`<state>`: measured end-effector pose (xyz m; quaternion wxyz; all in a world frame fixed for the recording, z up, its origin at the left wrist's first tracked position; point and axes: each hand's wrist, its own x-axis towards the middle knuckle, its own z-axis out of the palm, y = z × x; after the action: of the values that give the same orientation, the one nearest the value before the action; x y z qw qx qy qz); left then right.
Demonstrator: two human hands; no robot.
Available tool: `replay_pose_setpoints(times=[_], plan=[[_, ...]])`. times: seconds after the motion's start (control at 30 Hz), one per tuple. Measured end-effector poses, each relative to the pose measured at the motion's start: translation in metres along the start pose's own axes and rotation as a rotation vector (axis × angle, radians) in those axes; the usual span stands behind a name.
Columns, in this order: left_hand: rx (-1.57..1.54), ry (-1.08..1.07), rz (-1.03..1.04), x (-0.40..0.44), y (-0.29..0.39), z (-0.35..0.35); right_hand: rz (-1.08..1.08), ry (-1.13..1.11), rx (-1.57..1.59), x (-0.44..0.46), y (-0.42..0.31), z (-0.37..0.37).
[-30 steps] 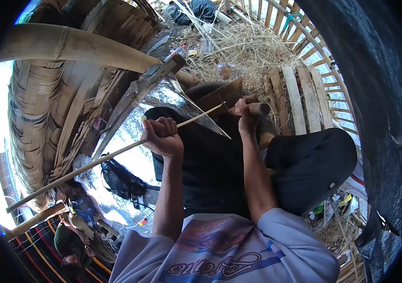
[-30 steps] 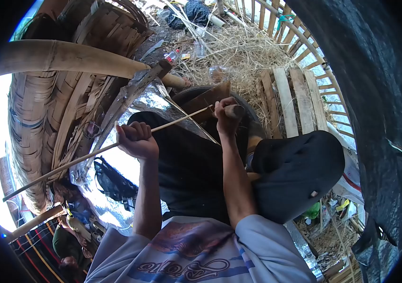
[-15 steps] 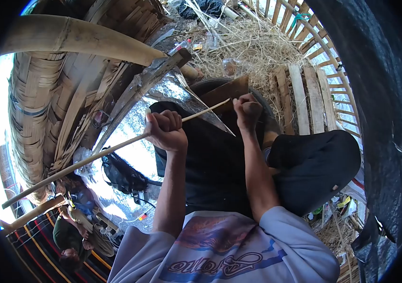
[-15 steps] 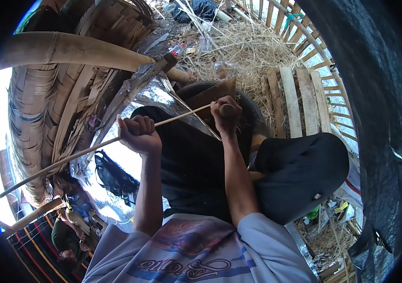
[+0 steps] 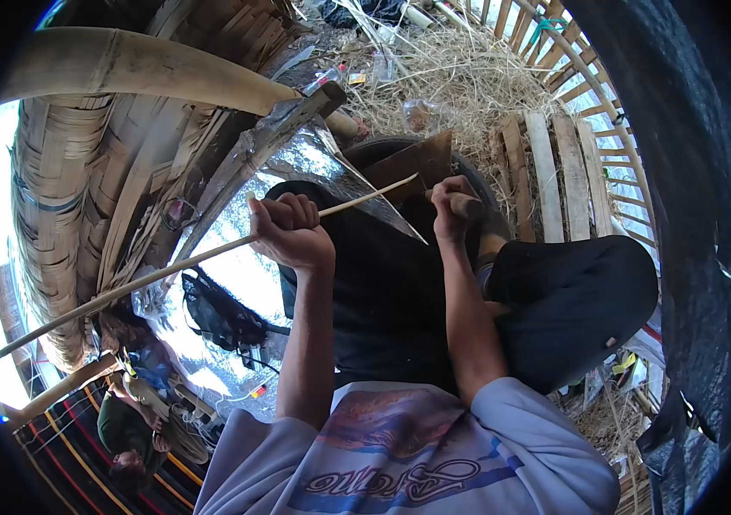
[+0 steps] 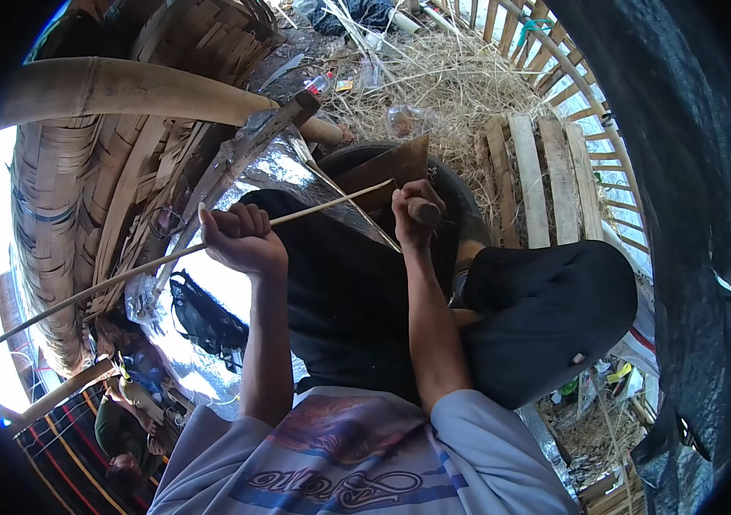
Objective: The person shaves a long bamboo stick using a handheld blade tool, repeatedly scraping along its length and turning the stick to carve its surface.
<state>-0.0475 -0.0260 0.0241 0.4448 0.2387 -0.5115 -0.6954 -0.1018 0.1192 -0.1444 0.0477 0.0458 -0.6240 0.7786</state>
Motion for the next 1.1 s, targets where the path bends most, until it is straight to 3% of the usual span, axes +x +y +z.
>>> replay_pose_setpoints(times=[0.03, 0.1, 0.13, 0.23, 0.3, 0.37, 0.43, 0.5, 0.57, 0.63, 0.7, 0.77, 0.8, 0.9, 0.93, 1.03, 1.1], plan=[[-0.006, -0.004, 0.008, 0.001, 0.0, 0.003, -0.01, 0.0, 0.004, 0.002, -0.002, 0.0], [0.051, 0.105, 0.01, 0.001, 0.001, 0.006, 0.279, 0.149, 0.185, 0.003, -0.006, 0.001], [0.056, 0.135, 0.024, 0.003, 0.003, 0.007, 0.25, 0.155, 0.328, 0.004, 0.001, -0.003], [0.059, 0.18, 0.026, 0.006, 0.001, 0.003, 0.091, 0.083, 0.248, -0.004, 0.008, -0.005], [0.02, 0.172, 0.0, 0.006, 0.002, 0.006, 0.108, 0.065, 0.23, 0.001, 0.0, -0.006], [0.069, 0.214, 0.035, 0.007, 0.001, 0.008, 0.316, 0.14, 0.253, 0.008, -0.019, -0.001], [0.078, 0.204, 0.058, 0.011, 0.001, 0.004, 0.297, 0.132, 0.39, 0.006, -0.007, 0.002], [0.097, 0.187, 0.046, 0.003, 0.003, -0.003, -0.035, 0.002, 0.018, -0.002, 0.009, -0.002], [0.054, 0.22, 0.003, 0.007, 0.003, -0.001, -0.017, -0.003, 0.033, 0.005, 0.007, -0.004], [0.073, 0.229, 0.025, 0.008, 0.004, 0.0, 0.257, 0.087, 0.233, 0.011, -0.024, 0.002], [0.097, 0.261, 0.05, 0.009, 0.004, -0.002, 0.319, 0.142, 0.414, 0.007, -0.017, 0.008], [0.081, 0.254, 0.013, 0.005, 0.005, -0.01, -0.086, -0.001, -0.067, 0.001, 0.001, 0.001], [0.04, 0.239, 0.002, 0.01, 0.003, -0.007, -0.103, 0.003, -0.07, 0.01, -0.003, 0.0], [0.044, 0.236, 0.026, 0.009, 0.003, -0.004, 0.294, 0.09, 0.146, 0.011, -0.012, 0.0], [0.044, 0.252, 0.022, 0.008, 0.004, -0.002, 0.292, 0.083, 0.154, 0.013, -0.007, 0.005], [0.048, 0.248, -0.006, 0.005, 0.007, -0.01, -0.063, -0.027, -0.006, -0.004, 0.007, 0.0], [0.013, 0.228, 0.002, 0.012, 0.002, -0.001, -0.104, -0.043, 0.034, 0.007, 0.01, 0.002]])
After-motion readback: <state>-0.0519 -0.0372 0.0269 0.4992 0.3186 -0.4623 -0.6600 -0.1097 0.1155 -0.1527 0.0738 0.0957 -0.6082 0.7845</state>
